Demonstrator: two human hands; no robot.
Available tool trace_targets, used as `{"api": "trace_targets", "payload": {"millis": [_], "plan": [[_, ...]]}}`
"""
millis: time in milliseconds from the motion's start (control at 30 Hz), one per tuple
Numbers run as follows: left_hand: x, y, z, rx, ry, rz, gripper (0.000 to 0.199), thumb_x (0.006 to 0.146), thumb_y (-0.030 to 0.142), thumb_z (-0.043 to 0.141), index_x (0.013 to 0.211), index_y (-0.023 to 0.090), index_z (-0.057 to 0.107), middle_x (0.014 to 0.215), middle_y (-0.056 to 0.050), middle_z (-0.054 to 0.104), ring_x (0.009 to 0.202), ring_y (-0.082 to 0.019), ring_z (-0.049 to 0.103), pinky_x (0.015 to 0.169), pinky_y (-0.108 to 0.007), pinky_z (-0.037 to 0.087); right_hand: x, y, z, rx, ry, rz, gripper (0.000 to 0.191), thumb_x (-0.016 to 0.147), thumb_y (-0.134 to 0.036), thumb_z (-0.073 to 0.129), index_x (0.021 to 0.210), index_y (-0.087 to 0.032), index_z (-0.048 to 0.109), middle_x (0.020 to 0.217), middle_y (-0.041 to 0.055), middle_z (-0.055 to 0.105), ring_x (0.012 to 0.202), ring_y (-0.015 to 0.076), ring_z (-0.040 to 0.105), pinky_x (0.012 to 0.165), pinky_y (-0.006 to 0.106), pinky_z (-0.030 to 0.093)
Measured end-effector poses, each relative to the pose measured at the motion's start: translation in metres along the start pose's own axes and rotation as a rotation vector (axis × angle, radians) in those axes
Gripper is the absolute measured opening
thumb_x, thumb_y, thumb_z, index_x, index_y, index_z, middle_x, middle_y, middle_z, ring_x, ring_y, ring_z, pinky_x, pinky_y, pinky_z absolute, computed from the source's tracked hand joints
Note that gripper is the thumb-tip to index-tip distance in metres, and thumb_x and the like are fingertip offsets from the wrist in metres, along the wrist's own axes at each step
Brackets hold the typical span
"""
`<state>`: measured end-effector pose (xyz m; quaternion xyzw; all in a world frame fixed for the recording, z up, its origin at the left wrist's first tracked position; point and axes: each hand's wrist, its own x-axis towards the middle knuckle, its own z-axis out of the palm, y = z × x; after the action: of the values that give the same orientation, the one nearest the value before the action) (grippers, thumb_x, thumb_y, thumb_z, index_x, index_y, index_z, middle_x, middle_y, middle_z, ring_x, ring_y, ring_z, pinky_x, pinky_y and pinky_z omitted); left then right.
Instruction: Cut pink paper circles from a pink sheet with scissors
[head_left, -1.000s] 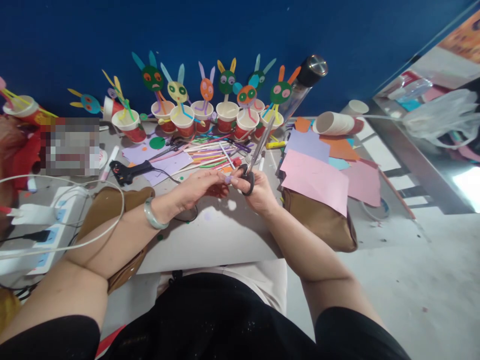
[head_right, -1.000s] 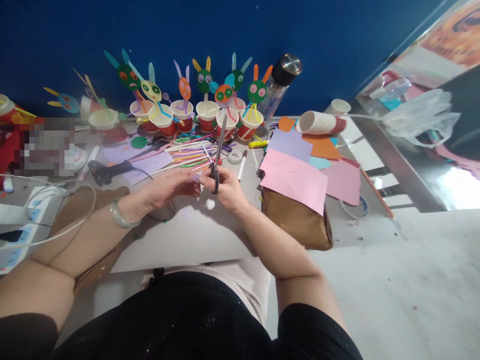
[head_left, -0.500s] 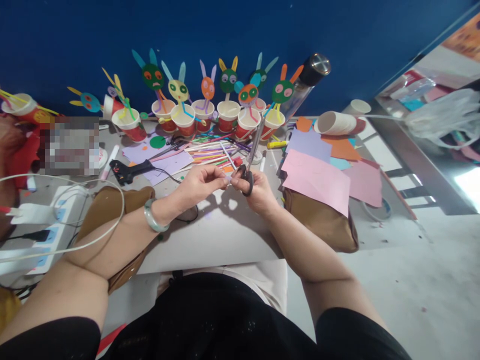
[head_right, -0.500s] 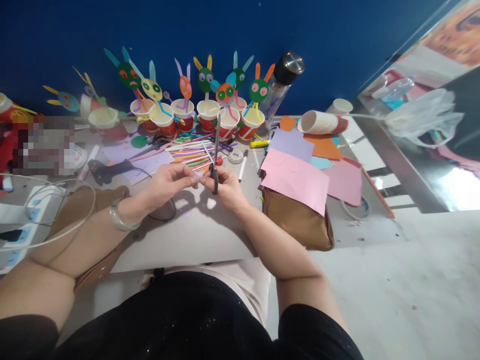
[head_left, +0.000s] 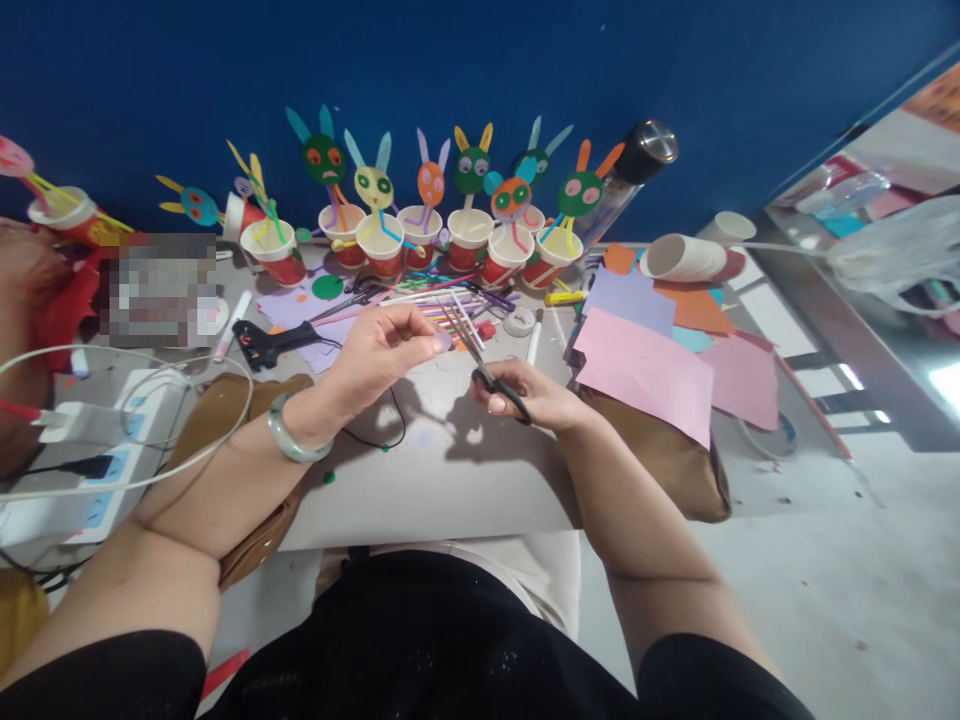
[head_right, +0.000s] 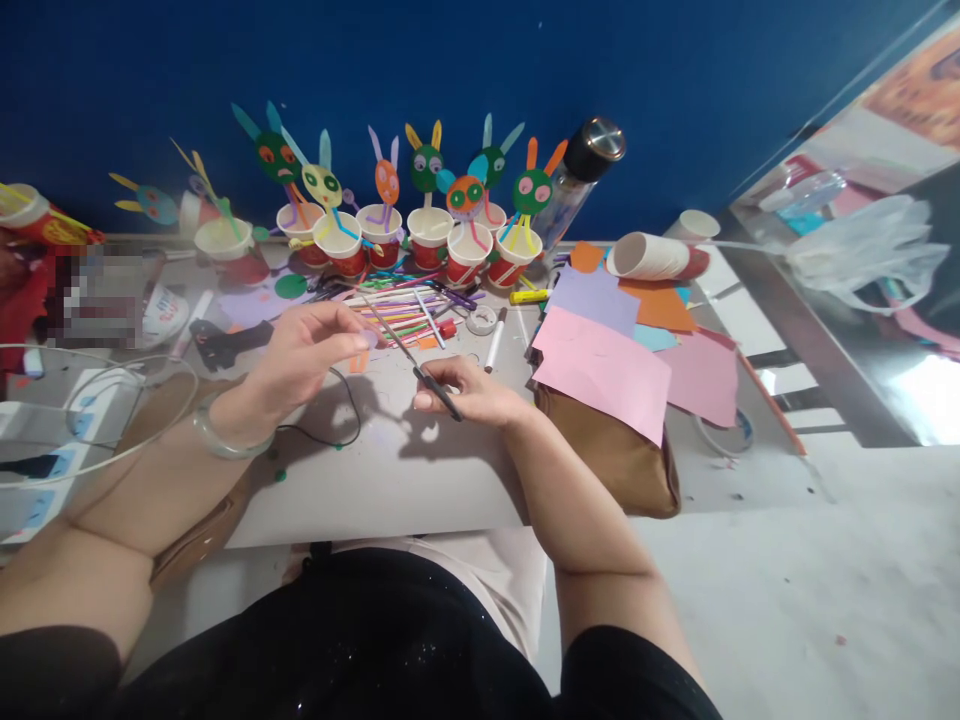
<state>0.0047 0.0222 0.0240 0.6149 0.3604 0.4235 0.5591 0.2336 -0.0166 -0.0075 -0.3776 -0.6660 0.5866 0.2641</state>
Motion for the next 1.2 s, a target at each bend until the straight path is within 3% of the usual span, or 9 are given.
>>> {"api": "trace_targets", "payload": {"millis": [233,1200], "plan": [[0.0021,0.0012,-0.0040,0.003,-0.032,0.033,0.012,0.070,0.023,0.072,0.064,0.017,0.063,0.077,-0.002,0.071,0.077,-0.015,0.065,0.075,-0.028,0.050,-0.0009,-0.0011,0.0004,0.012,-0.039,0.043,0.063,0.068,-0.075,0.072,0.064,-0.017,0.050,0.059,-0.0052,0.043,0.056,0.0080,0.034,0.053,0.024,0.024],[0.0025,0.0016,-0.0054,0.039,-0.042,0.048,0.009,0.067,0.018,0.069,0.061,0.017,0.062,0.071,-0.001,0.069,0.072,-0.014,0.062,0.070,-0.026,0.047,-0.0005,-0.0040,0.0023,-0.011,-0.014,0.107,0.062,0.066,-0.073,0.074,0.062,-0.016,0.052,0.054,-0.0050,0.046,0.053,0.0070,0.036,0.050,0.023,0.025]]}}
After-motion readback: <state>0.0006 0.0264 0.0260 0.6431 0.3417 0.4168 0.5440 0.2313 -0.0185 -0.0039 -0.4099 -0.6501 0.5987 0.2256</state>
